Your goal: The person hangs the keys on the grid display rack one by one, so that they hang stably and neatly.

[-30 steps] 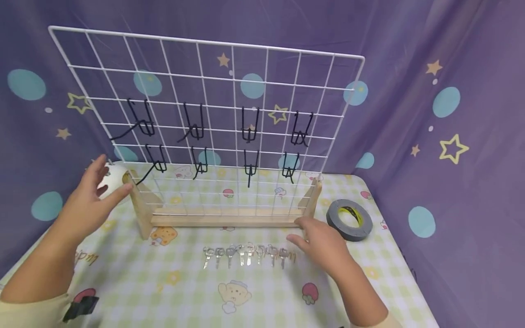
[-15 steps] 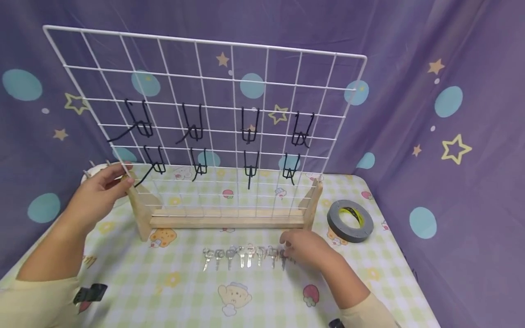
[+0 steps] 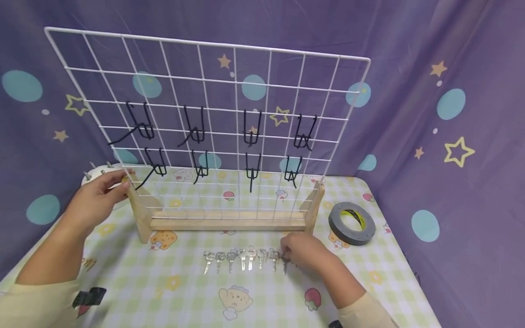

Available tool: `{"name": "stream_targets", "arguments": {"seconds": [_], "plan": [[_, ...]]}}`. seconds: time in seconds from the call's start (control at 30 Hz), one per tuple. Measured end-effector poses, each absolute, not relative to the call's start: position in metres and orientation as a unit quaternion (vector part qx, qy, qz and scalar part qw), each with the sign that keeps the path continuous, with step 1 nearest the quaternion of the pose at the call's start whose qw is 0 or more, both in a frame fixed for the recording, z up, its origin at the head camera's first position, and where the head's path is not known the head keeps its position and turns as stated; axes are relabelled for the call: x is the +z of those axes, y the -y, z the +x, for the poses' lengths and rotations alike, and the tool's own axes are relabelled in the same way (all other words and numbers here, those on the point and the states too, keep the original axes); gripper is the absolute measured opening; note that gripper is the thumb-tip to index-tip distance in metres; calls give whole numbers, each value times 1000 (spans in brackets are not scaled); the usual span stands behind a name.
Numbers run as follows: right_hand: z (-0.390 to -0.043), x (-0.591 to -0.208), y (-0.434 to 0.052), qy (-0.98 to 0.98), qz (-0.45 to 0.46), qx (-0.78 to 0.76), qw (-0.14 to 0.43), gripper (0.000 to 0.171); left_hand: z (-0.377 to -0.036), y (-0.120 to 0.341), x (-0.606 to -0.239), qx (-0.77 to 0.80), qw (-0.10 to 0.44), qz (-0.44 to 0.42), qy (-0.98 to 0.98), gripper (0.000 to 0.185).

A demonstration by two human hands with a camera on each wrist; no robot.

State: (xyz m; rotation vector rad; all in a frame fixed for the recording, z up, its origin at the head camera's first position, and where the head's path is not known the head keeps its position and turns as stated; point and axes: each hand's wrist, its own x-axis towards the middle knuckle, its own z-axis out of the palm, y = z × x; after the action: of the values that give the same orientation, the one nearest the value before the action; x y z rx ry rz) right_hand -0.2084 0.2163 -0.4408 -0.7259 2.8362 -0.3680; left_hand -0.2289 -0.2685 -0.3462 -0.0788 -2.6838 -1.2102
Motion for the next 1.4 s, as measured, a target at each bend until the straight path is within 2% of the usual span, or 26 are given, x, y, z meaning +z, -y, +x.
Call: {"name": "stream_targets", "arguments": {"seconds": [0.37,0.57,1.03,1.27,1.4], "plan": [[-201,-422,-227,-947,-250,-187,72,9,-230,268,-347,-400,97,-28,911,54],[-195,-394,-232,-937,-261,-230,27,3,-229,268,-346,-404,94,-26,910,54],[-178,-325,-238,-911,-218,-340,-87,6,-230,262,-346,-370,117,-22,921,50],[-185,-304,-235,-880,-199,-401,-159,6,-230,265,-347,-380,113,-17,918,52],[-190,-298,-234,-875,-185,-415,-166,10,-230,265,-348,-382,111,-18,917,51]]}}
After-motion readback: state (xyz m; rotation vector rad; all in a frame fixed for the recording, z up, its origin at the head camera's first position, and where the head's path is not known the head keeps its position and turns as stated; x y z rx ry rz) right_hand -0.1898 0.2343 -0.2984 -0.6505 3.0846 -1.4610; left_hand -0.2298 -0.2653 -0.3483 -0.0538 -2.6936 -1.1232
